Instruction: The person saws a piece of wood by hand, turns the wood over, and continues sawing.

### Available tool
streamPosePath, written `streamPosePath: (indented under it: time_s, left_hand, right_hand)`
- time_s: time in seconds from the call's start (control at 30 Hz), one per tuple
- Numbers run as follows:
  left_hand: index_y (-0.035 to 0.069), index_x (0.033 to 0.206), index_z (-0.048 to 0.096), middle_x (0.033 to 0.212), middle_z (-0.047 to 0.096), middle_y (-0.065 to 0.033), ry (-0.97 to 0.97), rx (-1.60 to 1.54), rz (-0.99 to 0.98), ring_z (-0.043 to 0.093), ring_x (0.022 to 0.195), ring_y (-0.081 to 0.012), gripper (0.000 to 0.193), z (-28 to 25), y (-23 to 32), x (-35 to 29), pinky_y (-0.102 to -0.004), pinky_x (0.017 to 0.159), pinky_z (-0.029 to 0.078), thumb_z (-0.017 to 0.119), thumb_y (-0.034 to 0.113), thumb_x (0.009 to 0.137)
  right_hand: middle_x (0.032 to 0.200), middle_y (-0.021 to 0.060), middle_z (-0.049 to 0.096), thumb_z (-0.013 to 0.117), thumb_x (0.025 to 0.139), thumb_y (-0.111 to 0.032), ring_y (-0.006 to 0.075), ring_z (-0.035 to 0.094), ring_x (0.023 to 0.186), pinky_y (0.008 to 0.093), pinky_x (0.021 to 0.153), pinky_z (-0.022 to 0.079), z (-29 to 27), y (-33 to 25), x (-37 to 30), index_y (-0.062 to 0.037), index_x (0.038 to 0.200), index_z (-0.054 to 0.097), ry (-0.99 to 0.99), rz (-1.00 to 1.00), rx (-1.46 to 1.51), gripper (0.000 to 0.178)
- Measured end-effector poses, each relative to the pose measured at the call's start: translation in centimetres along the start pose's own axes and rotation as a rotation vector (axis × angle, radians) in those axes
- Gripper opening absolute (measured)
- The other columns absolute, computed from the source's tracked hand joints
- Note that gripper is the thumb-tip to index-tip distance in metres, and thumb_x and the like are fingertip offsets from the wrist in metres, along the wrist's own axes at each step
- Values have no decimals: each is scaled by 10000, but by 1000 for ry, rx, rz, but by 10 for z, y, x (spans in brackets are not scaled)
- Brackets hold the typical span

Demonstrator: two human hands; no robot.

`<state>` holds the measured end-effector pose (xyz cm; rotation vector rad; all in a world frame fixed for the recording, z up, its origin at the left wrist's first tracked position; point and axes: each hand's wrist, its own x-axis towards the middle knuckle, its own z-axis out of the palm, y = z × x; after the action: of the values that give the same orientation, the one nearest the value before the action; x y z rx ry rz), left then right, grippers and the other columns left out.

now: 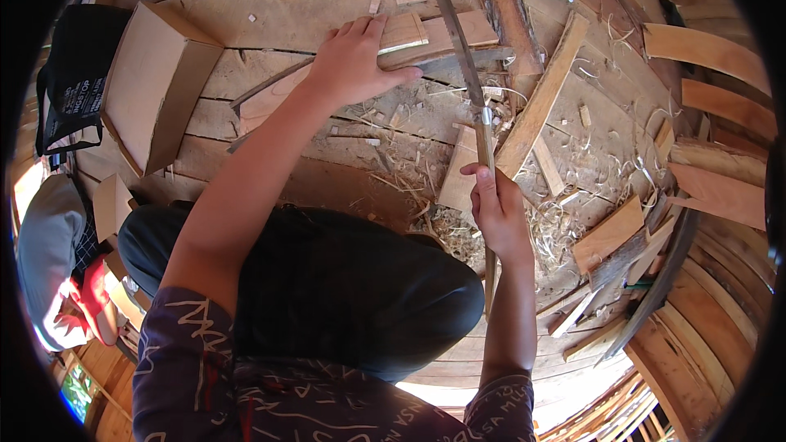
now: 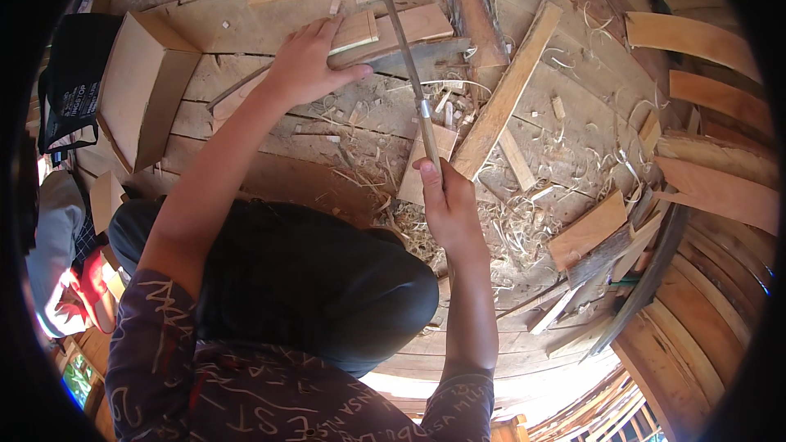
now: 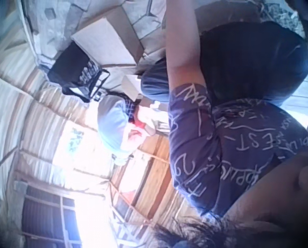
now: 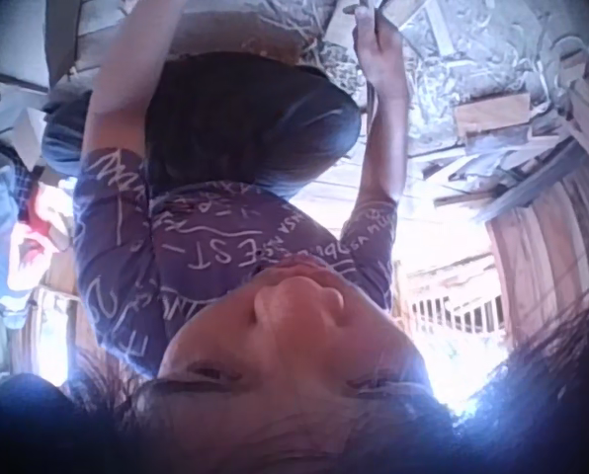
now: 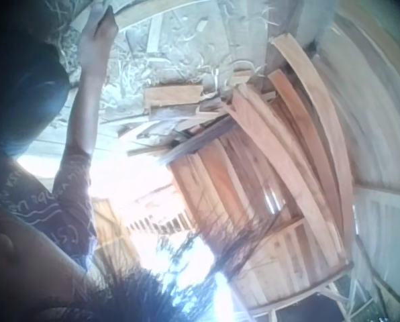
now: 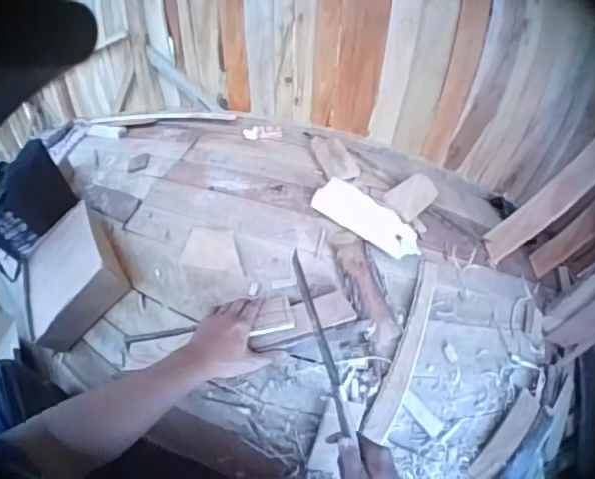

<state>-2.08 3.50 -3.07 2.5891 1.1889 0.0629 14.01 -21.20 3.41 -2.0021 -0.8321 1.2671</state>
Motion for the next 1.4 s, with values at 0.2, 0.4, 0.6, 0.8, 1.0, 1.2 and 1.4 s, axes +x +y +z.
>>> streamPosePath:
  time_s: [0.2,0.4,0.6,0.8,1.0,1.2,1.4]
  left_hand:
    - [39,1467,369,1396,496,-210,13,24,-97,492,1276,-360,1083,-1,19,-3,-477,1088,346,712,702,682]
    - [44,1472,366,1403,496,-198,-33,8,-180,479,1297,-355,1137,-2,18,3,-489,1066,390,760,684,618]
    - [34,1467,371,1419,485,-192,-60,-13,-198,463,1314,-363,1144,-1,21,6,-478,1056,421,770,668,602]
    - [21,1465,368,1421,483,-197,-28,-13,-193,457,1318,-369,1162,2,18,3,-476,1057,421,762,686,598]
    - [11,1459,372,1411,490,-198,67,17,-142,465,1307,-374,1027,8,19,3,-479,1047,426,624,712,751]
    - [28,1438,411,1327,549,-181,110,-24,-158,522,1227,-369,733,20,7,6,-486,992,458,460,566,943]
    - [28,1420,435,1254,590,-166,156,17,-145,562,1166,-361,709,22,9,3,-490,952,483,477,551,942]
  right_hand:
    - [550,132,516,469,1031,-299,233,542,485,383,507,420,13,-6,22,22,1070,609,67,-67,-86,352]
    - [600,216,577,499,1015,-256,396,628,567,452,519,457,28,-12,38,19,1049,591,109,-178,-205,292]
    - [631,228,604,493,1016,-250,405,649,602,474,532,469,32,-10,46,15,1066,587,157,-238,-240,286]
    - [662,232,622,486,1017,-248,407,653,610,473,531,481,31,-11,40,13,1062,590,141,-213,-282,284]
    - [630,226,604,484,1017,-255,413,646,601,478,525,474,31,-15,43,9,1043,589,136,-198,-283,285]
    - [610,230,593,482,1016,-268,430,640,608,494,531,470,37,-22,40,11,1030,591,159,-188,-329,300]
    - [635,253,604,478,1015,-281,461,635,649,512,553,475,33,-27,32,21,1016,600,161,-146,-366,326]
